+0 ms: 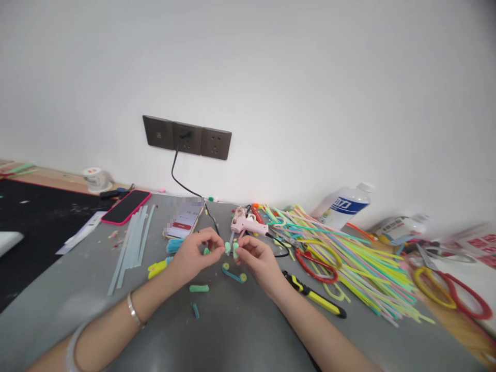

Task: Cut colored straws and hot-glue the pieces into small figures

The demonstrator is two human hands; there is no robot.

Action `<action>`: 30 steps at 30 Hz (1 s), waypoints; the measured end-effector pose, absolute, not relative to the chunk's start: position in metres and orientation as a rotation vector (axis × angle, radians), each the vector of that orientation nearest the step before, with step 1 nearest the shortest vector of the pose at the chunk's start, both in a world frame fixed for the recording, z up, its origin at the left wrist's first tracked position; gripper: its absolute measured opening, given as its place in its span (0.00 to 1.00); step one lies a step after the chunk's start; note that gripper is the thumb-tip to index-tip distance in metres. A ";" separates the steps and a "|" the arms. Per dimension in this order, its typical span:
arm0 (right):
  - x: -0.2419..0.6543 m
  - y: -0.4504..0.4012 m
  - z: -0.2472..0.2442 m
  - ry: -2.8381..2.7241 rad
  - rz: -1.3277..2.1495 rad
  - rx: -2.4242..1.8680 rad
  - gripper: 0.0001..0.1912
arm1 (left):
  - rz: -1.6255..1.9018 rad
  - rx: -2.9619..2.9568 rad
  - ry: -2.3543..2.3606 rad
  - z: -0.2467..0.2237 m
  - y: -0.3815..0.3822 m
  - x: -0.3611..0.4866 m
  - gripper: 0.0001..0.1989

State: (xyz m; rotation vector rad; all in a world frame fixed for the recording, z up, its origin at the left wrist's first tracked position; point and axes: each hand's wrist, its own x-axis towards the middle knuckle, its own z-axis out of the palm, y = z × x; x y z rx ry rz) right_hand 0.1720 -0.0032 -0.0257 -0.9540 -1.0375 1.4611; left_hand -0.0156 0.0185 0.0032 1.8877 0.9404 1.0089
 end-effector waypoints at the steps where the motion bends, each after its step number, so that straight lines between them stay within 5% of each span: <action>1: 0.172 -0.003 -0.026 -1.067 1.438 -0.965 0.18 | 1.007 1.888 0.941 0.003 0.018 -0.015 0.06; 30: 0.170 -0.004 -0.024 -1.254 1.296 -1.013 0.18 | 0.971 1.921 0.941 0.003 0.018 -0.016 0.06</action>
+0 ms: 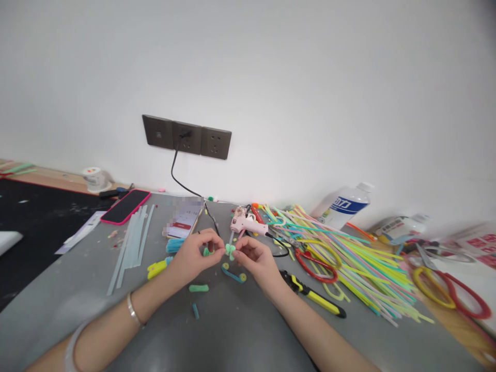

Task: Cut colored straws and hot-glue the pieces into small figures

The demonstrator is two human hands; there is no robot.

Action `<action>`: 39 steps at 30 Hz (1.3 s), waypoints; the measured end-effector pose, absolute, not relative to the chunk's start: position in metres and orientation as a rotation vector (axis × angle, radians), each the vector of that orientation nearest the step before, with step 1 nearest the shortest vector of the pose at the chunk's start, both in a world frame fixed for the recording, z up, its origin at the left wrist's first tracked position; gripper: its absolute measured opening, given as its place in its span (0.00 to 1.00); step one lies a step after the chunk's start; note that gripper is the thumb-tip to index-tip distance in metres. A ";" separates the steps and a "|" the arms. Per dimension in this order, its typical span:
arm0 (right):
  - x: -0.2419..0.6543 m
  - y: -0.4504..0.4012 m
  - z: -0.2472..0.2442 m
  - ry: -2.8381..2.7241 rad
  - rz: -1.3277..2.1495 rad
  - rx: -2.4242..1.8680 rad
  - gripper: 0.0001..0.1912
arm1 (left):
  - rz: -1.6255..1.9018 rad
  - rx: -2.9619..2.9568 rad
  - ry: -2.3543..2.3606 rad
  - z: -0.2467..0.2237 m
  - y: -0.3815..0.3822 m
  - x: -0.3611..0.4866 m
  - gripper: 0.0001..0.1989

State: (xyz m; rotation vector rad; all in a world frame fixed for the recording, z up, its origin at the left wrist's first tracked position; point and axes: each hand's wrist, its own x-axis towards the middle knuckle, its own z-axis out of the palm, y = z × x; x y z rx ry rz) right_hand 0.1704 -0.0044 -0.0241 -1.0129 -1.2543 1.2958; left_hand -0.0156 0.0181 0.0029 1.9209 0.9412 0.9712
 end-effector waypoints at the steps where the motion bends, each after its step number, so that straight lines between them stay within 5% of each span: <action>1: 0.171 -0.004 -0.024 -1.262 1.290 -1.012 0.18 | 0.971 1.921 0.942 0.003 0.018 -0.016 0.06; 39: 0.170 -0.005 -0.020 -1.351 1.189 -1.027 0.18 | 0.984 1.980 0.893 -0.003 0.017 -0.017 0.05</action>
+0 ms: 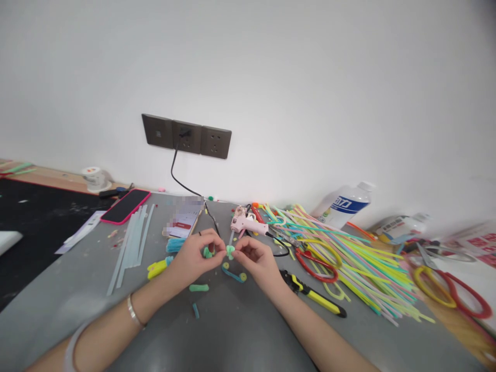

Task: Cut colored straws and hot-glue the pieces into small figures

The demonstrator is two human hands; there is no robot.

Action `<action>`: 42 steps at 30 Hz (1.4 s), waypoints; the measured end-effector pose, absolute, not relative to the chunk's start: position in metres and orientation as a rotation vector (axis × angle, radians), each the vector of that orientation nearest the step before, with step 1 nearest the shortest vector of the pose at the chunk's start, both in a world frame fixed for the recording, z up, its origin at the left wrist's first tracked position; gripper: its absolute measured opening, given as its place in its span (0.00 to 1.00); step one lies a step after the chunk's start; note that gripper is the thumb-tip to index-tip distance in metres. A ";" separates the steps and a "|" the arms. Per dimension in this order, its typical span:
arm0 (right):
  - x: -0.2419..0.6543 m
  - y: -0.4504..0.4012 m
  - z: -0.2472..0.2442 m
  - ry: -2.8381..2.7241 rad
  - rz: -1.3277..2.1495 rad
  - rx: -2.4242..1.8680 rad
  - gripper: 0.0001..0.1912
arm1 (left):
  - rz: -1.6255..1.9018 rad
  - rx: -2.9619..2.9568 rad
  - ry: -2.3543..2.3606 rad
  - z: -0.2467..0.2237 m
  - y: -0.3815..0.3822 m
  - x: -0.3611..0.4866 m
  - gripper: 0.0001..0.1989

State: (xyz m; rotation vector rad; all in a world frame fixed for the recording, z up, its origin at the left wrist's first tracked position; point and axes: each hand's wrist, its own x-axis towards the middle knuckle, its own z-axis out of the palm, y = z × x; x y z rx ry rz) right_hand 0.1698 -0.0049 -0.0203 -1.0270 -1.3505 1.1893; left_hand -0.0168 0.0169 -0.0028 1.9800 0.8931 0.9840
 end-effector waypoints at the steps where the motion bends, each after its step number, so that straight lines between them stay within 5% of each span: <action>1: 0.170 -0.005 -0.021 -1.352 1.188 -1.027 0.18 | 0.987 1.985 0.892 -0.003 0.017 -0.017 0.05; 42: 0.173 -0.004 -0.021 -1.317 1.312 -1.007 0.19 | 1.013 1.976 0.831 0.000 0.017 -0.017 0.05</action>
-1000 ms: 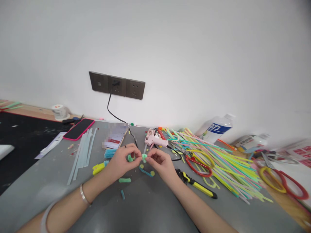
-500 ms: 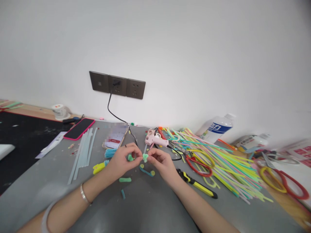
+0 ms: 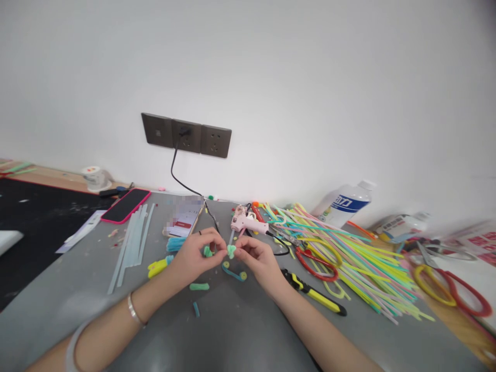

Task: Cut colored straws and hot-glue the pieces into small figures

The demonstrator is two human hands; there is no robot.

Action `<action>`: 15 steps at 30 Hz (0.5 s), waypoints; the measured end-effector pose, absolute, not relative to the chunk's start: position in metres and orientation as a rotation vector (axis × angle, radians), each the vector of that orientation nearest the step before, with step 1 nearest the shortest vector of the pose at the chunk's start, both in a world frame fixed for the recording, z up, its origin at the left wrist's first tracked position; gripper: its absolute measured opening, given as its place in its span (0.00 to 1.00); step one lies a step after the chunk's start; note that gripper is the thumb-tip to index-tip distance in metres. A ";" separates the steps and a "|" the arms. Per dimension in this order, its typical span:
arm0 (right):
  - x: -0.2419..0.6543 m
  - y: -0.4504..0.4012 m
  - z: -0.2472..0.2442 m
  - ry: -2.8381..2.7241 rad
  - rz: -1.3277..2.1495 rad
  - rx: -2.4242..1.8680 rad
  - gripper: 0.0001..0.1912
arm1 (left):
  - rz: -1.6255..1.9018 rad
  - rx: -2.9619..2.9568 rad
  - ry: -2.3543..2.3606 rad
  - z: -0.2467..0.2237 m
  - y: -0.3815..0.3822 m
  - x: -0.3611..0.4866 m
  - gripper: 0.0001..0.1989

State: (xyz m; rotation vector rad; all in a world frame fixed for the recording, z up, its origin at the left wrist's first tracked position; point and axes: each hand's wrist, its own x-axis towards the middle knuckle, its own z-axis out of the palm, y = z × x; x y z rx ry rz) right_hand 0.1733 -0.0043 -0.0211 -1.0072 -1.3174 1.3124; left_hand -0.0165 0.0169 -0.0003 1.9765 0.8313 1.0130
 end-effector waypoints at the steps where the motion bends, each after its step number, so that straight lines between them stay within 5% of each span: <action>1: 0.173 -0.004 -0.021 -1.316 1.314 -1.008 0.19 | 1.011 1.976 0.833 0.000 0.017 -0.017 0.05; 15: 0.172 -0.005 -0.018 -1.321 1.289 -1.022 0.19 | 1.013 2.003 0.845 0.000 0.015 -0.017 0.05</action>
